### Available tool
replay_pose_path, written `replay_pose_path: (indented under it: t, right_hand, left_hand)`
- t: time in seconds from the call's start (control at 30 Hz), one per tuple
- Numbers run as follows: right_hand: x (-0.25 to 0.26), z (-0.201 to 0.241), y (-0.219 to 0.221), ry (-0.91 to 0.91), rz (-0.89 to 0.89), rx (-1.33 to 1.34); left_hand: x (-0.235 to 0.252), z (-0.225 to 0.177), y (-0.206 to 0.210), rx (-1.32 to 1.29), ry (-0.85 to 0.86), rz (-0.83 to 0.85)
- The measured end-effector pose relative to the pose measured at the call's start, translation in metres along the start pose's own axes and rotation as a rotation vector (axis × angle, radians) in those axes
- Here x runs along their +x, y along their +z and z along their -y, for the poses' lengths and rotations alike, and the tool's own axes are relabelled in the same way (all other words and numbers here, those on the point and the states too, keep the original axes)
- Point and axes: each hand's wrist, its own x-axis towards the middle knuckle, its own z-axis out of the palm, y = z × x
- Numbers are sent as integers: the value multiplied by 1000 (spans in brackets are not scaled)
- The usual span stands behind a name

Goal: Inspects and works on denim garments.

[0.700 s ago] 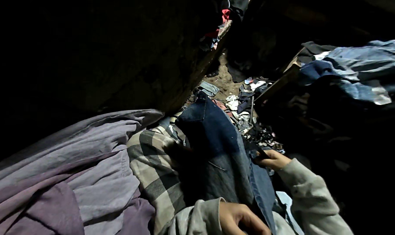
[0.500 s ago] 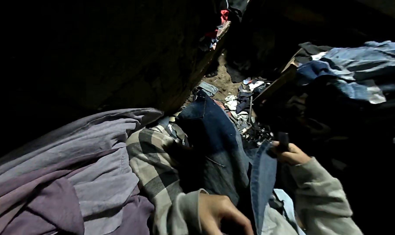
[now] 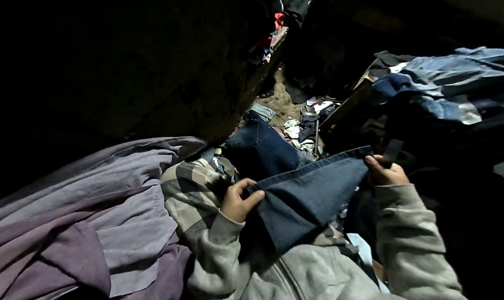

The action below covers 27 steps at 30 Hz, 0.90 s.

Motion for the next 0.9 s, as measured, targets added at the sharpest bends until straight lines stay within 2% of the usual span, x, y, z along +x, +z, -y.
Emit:
replay_pose_path:
  t: [0.03, 0.1, 0.17, 0.23, 0.3, 0.4, 0.47, 0.6, 0.73, 0.9]
  right_hand:
    - [1, -2, 4, 18, -30, -134]
    - [3, -8, 3, -12, 47, -404]
    - [-3, -9, 10, -48, 66, -512]
    - [-19, 1, 25, -139, 75, -504]
    - [-38, 13, 39, -295, 173, -446]
    - [-64, 25, 56, -603, 437, -351]
    - [-80, 35, 69, -733, 625, -316]
    - [-104, 53, 86, -837, 810, -364]
    - [-103, 52, 89, -949, 841, -359]
    - [-100, 48, 86, -976, 847, -358]
  left_hand:
    - [1, 0, 6, -31, -18, -35]
    - [0, 2, 14, -64, -24, -61]
    - [-4, 5, 15, -86, -14, -55]
    - [-7, 8, 12, -101, -6, -59]
    - [-11, 8, 8, -108, -13, -86]
    - [-17, 2, 9, -139, -12, -134]
    - [-20, -1, 12, -181, 22, -139]
    - [-23, -7, 21, -263, 78, -127]
    - [-24, -7, 30, -335, 86, -168]
    - [-23, -7, 34, -389, 78, -166]
